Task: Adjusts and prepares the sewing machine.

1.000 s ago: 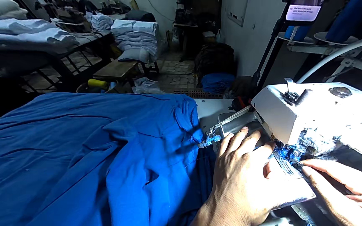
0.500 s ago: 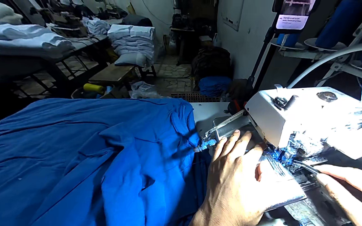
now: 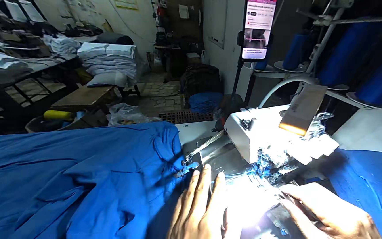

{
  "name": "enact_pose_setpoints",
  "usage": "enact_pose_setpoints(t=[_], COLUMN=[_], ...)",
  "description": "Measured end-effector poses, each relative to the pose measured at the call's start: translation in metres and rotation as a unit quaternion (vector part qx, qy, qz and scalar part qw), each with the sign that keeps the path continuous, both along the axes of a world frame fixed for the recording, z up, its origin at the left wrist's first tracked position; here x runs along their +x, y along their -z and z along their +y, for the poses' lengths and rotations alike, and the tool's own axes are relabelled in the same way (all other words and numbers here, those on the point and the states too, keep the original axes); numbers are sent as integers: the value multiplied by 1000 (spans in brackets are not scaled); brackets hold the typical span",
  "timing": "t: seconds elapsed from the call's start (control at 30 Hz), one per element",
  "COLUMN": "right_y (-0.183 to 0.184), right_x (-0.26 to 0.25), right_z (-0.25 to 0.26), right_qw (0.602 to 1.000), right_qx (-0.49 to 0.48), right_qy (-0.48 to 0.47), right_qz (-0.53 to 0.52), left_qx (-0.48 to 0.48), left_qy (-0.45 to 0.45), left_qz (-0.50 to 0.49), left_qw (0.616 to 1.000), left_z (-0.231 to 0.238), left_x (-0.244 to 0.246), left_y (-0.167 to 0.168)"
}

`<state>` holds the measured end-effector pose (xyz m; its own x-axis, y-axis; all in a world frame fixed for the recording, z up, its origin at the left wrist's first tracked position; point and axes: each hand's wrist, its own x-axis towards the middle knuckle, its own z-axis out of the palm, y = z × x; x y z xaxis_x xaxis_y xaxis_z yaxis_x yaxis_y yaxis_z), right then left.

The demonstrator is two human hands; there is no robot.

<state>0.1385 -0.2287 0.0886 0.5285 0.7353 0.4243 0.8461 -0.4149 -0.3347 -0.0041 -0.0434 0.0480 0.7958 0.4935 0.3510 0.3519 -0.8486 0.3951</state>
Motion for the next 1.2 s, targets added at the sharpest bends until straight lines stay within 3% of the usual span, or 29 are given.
enact_pose_setpoints(t=[0.13,0.3,0.4,0.53,0.63,0.77,0.93,1.1,1.2], right_y=[0,10,24,37,38,44,59,71,76], right_x=[-4,-6,-3,8,15,26,42,50,53], right_z=[-2,-16,-23,-22,-19,-13,-1,4,6], right_qw=[1000,996,973,927,928,960,950,959,954], right_qx=[2,39,80,128,116,76,93,90,114], right_qy=[6,38,71,31,32,14,-36,-43,-54], right_qz=[12,72,206,352,353,271,297,266,272], left_qx=[7,35,33,32,15,-3,-10,-97,-94], left_qy=[10,50,110,108,100,103,120,46,16], left_qz=[-11,-107,-57,-33,-45,-31,-76,-147,-131], left_qw=[1000,992,992,993,994,994,990,983,987], left_z=[2,1,1,10,14,17,30,39,40], left_x=[-3,7,18,35,42,49,59,70,74], left_y=[-3,-12,-12,-1,1,-5,0,-1,-3])
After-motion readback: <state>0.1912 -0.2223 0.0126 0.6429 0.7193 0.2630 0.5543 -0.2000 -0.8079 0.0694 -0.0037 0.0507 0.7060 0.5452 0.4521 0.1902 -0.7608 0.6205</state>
